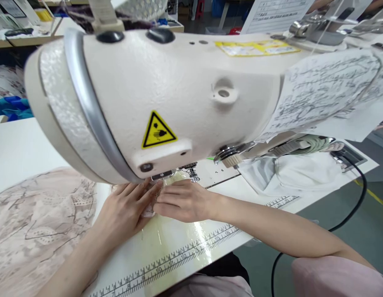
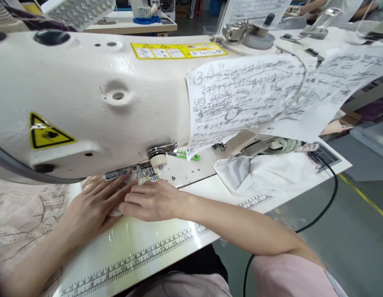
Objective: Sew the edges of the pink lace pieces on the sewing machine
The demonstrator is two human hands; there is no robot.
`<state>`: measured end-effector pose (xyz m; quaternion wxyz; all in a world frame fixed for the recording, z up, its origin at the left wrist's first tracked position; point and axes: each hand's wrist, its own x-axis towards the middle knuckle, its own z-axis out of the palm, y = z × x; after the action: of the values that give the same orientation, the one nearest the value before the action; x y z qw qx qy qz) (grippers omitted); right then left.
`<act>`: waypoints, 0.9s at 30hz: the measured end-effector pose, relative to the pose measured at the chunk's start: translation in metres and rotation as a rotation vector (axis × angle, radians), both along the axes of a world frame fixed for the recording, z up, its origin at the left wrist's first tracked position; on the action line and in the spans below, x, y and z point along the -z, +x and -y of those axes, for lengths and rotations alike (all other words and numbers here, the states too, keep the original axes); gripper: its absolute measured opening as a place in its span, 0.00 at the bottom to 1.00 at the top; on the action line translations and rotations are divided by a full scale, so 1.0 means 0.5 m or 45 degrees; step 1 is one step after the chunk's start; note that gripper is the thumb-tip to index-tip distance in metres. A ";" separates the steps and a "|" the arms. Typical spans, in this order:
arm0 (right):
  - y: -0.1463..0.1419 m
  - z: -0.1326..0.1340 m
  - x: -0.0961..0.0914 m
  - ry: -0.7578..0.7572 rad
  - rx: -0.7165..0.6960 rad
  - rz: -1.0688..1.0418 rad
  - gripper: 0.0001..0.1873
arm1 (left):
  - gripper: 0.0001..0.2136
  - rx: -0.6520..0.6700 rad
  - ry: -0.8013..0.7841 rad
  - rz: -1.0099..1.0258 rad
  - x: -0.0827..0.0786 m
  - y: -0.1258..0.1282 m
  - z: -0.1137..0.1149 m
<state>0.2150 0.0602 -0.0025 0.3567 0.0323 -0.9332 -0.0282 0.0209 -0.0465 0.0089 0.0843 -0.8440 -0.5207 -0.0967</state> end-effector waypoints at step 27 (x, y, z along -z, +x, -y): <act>0.005 -0.010 0.020 -0.146 0.024 0.106 0.08 | 0.22 -0.103 0.013 -0.056 0.001 0.008 -0.008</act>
<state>0.2174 0.0653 -0.0126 0.3186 0.0042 -0.9476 0.0234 0.0247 -0.0424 0.0084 0.1037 -0.8239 -0.5518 -0.0773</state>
